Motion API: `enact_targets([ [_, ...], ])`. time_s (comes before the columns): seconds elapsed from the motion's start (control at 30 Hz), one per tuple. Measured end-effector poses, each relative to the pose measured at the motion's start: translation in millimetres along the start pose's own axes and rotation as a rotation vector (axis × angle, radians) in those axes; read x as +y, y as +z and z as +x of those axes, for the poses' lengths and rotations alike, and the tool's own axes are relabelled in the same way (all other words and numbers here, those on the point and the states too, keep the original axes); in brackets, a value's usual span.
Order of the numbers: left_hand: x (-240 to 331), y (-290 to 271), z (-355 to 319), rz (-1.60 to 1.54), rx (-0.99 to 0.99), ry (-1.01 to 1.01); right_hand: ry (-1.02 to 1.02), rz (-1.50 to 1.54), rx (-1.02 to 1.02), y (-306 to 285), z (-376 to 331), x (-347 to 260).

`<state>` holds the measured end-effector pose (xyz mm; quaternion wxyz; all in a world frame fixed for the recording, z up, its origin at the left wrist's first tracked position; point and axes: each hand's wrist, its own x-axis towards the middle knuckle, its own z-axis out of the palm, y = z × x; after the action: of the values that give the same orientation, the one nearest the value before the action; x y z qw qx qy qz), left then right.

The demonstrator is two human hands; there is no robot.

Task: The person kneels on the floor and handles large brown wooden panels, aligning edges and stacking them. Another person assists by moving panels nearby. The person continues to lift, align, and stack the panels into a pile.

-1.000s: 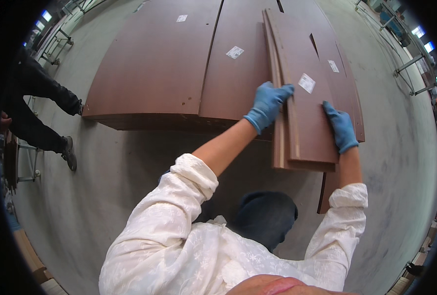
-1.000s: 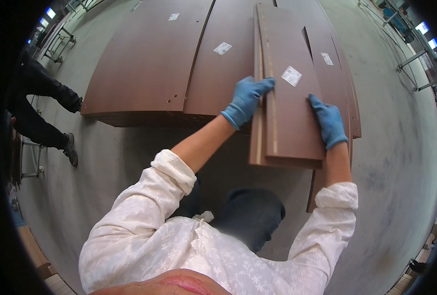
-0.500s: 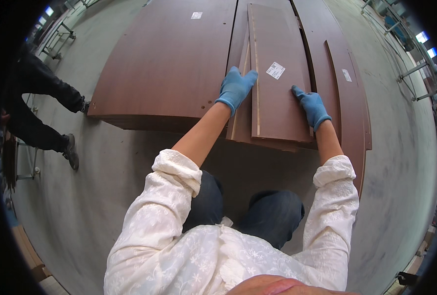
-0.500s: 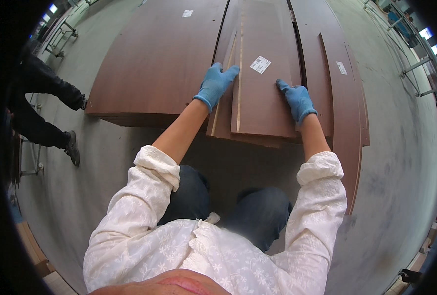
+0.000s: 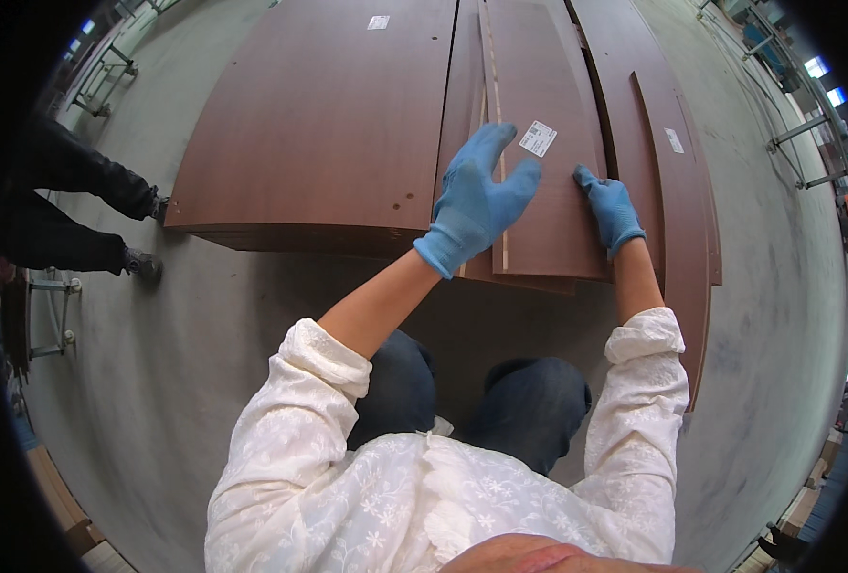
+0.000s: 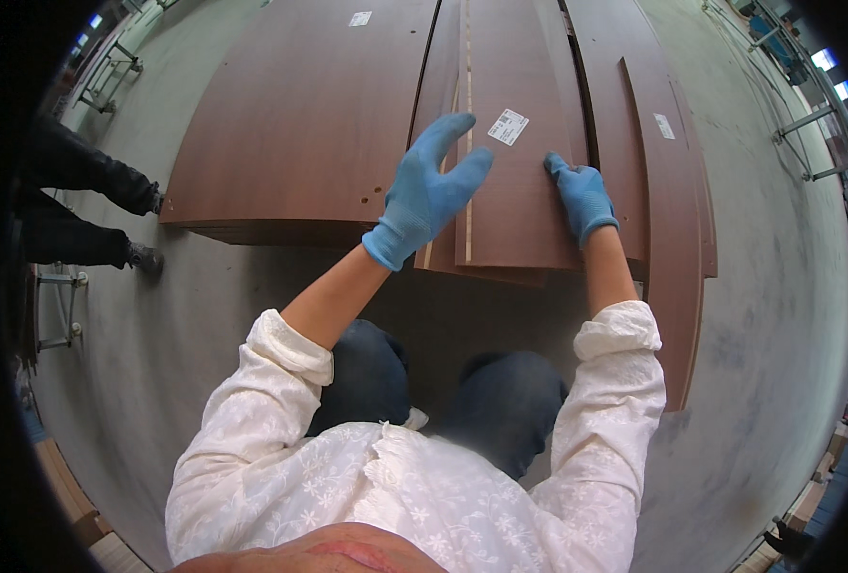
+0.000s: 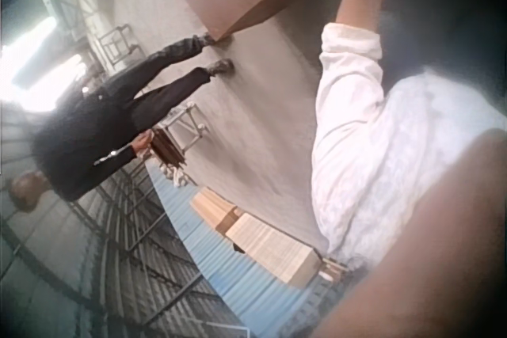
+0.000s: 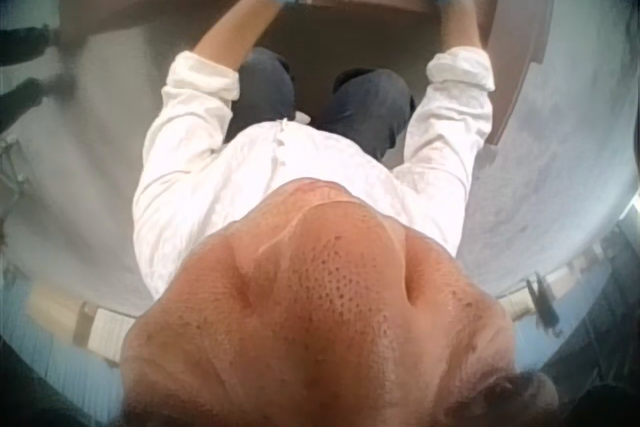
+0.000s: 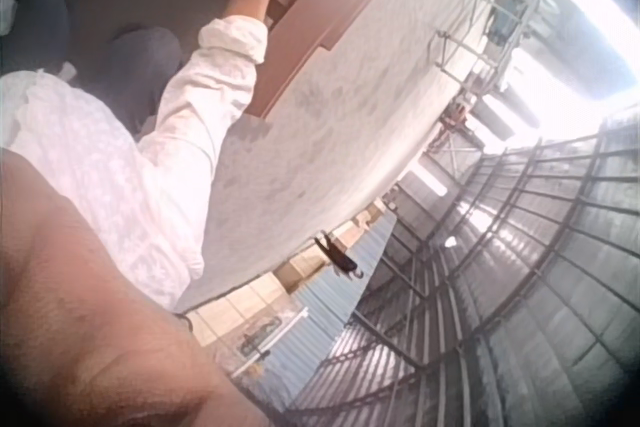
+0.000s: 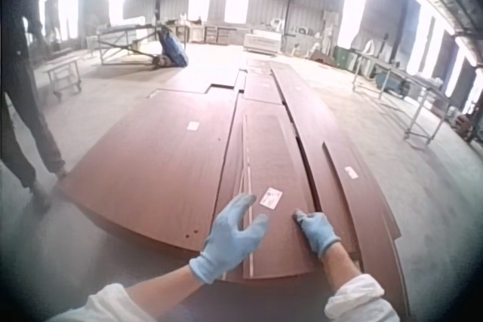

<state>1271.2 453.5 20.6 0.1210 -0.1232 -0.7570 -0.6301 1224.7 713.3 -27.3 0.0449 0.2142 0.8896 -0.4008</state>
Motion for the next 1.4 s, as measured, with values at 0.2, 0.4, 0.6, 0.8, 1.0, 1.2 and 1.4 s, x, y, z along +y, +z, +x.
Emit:
enact_targets([
  [0.2,-31,3,-9,0.085,0.008,-0.041,-0.005,-0.051,-0.044,-23,-5,-21],
  [0.4,-26,9,1,-0.126,0.025,-0.362,-0.159,0.219,-0.106,-68,-36,-49],
  [0.6,-28,20,28,-0.547,-0.007,-0.838,-0.235,0.283,-0.053,-65,-77,-45],
  [0.8,-37,-3,39,-0.562,0.121,-0.491,-0.242,0.508,-0.039,-22,-98,-47],
  [1.0,-85,-99,54,-0.237,0.135,-0.301,-0.199,0.391,-0.201,64,-86,-69],
  [1.2,-110,-198,52,-0.169,0.182,-0.36,-0.945,-0.067,0.292,89,-70,-47],
  [1.4,-141,-251,54,-0.095,0.246,-0.348,-0.615,-0.717,0.323,68,-47,13],
])
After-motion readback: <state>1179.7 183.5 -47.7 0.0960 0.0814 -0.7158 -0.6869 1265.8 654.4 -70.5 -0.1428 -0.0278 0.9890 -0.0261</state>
